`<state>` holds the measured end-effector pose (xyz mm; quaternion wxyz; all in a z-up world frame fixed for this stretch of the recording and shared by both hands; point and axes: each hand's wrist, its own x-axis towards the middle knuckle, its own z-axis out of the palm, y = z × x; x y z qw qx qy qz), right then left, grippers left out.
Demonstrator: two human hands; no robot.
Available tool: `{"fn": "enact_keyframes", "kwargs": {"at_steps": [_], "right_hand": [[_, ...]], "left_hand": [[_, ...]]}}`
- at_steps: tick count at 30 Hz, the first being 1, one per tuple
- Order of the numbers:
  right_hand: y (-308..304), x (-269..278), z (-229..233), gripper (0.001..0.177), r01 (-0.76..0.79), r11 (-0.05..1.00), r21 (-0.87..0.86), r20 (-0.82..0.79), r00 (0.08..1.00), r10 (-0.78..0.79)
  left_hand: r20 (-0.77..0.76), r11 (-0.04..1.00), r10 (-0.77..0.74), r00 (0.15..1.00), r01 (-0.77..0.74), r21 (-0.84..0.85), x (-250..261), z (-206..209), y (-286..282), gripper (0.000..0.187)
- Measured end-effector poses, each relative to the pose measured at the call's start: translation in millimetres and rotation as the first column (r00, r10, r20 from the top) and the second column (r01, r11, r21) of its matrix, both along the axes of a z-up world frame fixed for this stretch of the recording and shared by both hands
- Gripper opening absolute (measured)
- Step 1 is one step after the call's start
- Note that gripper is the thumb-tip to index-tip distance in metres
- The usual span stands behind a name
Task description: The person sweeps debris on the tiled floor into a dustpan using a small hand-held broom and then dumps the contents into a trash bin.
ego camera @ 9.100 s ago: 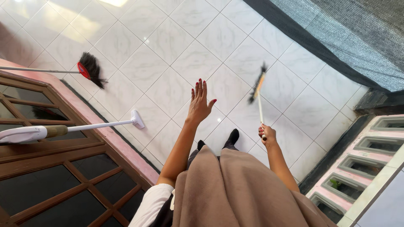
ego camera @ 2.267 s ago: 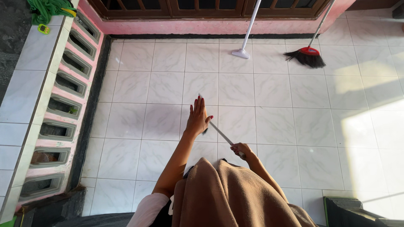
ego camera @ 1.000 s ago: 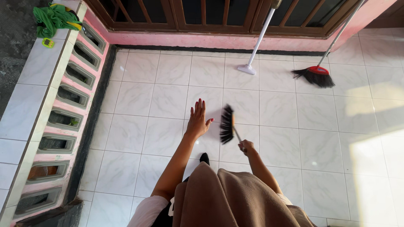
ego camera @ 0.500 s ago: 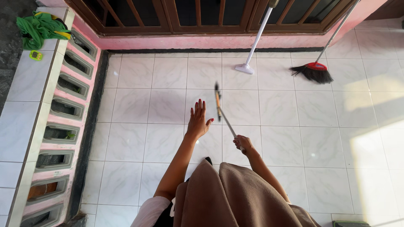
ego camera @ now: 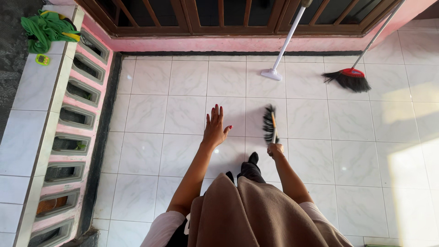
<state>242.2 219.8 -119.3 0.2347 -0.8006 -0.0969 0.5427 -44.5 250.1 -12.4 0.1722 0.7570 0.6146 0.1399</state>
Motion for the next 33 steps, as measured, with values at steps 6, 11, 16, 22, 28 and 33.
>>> {"fn": "enact_keyframes", "kwargs": {"at_steps": [6,11,16,22,28,33], "right_hand": [[9.9,-5.3,0.9,0.021,-0.315,0.946,0.071,0.073,0.948,0.31],[32.6,-13.4,-2.7,0.007,0.098,0.977,0.188,-0.686,0.725,0.059],[91.6,1.9,-3.2,0.014,0.262,0.945,-0.195,-0.929,0.259,-0.263],[119.1,12.9,-15.5,0.01,-0.05,0.999,0.016,-0.758,0.651,0.045],[121.1,125.5,-58.8,0.01,0.06,0.998,-0.017,-0.49,0.869,-0.061],[160.9,113.6,-72.5,0.017,-0.206,0.977,0.047,-0.271,0.939,0.211]], "left_hand": [[0.045,1.0,0.005,0.999,-0.004,-0.007,17.9,-4.3,27.9,0.093],[0.013,1.0,0.014,1.0,-0.014,-0.019,31.9,-1.4,72.6,0.095],[0.035,0.999,0.012,0.999,-0.013,0.041,53.4,0.9,112.1,0.094],[0.021,1.0,0.02,1.0,-0.02,0.02,65.3,-2.9,138.6,0.095],[0.017,0.999,0.052,0.999,-0.052,0.007,73.6,-10.1,157.1,0.095],[0.064,1.0,-0.003,0.998,0.002,0.009,120.0,2.4,174.7,0.097]]}}
